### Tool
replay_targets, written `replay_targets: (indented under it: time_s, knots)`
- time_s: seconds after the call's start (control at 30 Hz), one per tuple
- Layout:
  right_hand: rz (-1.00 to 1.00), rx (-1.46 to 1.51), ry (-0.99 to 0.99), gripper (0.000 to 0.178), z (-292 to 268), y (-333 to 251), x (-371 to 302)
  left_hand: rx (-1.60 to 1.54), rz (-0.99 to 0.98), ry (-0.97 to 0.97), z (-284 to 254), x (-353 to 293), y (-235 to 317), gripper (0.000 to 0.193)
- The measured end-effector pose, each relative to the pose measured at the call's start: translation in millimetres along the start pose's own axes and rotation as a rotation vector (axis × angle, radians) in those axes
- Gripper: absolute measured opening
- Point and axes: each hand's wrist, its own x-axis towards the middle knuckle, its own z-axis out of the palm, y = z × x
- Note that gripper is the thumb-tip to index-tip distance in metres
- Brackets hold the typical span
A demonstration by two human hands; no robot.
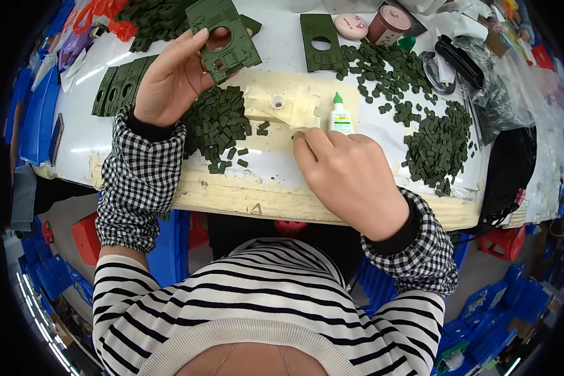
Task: Assembling plastic toy tank parts by gluing them together at a workshop table.
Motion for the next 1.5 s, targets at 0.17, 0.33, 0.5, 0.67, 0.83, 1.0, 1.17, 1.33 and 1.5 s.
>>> replay_targets:
  time_s: [0.17,0.33,0.5,0.67,0.83,1.0,1.17,1.33,1.5]
  knots:
    - [-0.065,-0.269,0.003,0.006,19.4,-7.4,6.7,0.025,0.001,-0.126,1.1,0.1,6.5,0.035]
    - [-0.163,-0.34,0.027,0.007,28.5,-4.7,9.6,-0.022,-0.106,0.082,12.0,-0.8,4.8,0.039]
    - [-0.062,-0.101,0.138,0.011,14.4,-8.3,9.1,0.062,0.015,-0.062,7.6,-0.6,2.8,0.034]
    - [-0.006,0.236,0.301,0.015,-16.4,0.1,13.4,0.103,-0.025,-0.019,13.5,-1.1,6.2,0.036]
    - [-0.017,0.477,0.434,0.014,-31.8,21.4,37.8,0.059,-0.056,0.014,17.9,-3.7,5.1,0.038]
    - [0.125,0.883,0.522,0.012,-18.0,32.0,55.2,0.032,-0.094,-0.035,22.7,-5.3,11.7,0.038]
    - [0.333,1.189,0.353,0.014,-11.5,32.8,50.3,0.004,-0.104,-0.008,26.4,-7.9,10.2,0.037]
    - [0.495,1.415,0.287,0.022,-9.4,35.8,48.5,0.096,-0.117,0.014,31.8,-7.0,11.6,0.044]
    - [0.583,1.55,0.322,0.019,-9.4,41.2,47.9,0.083,-0.111,0.0,28.9,-6.6,10.9,0.043]
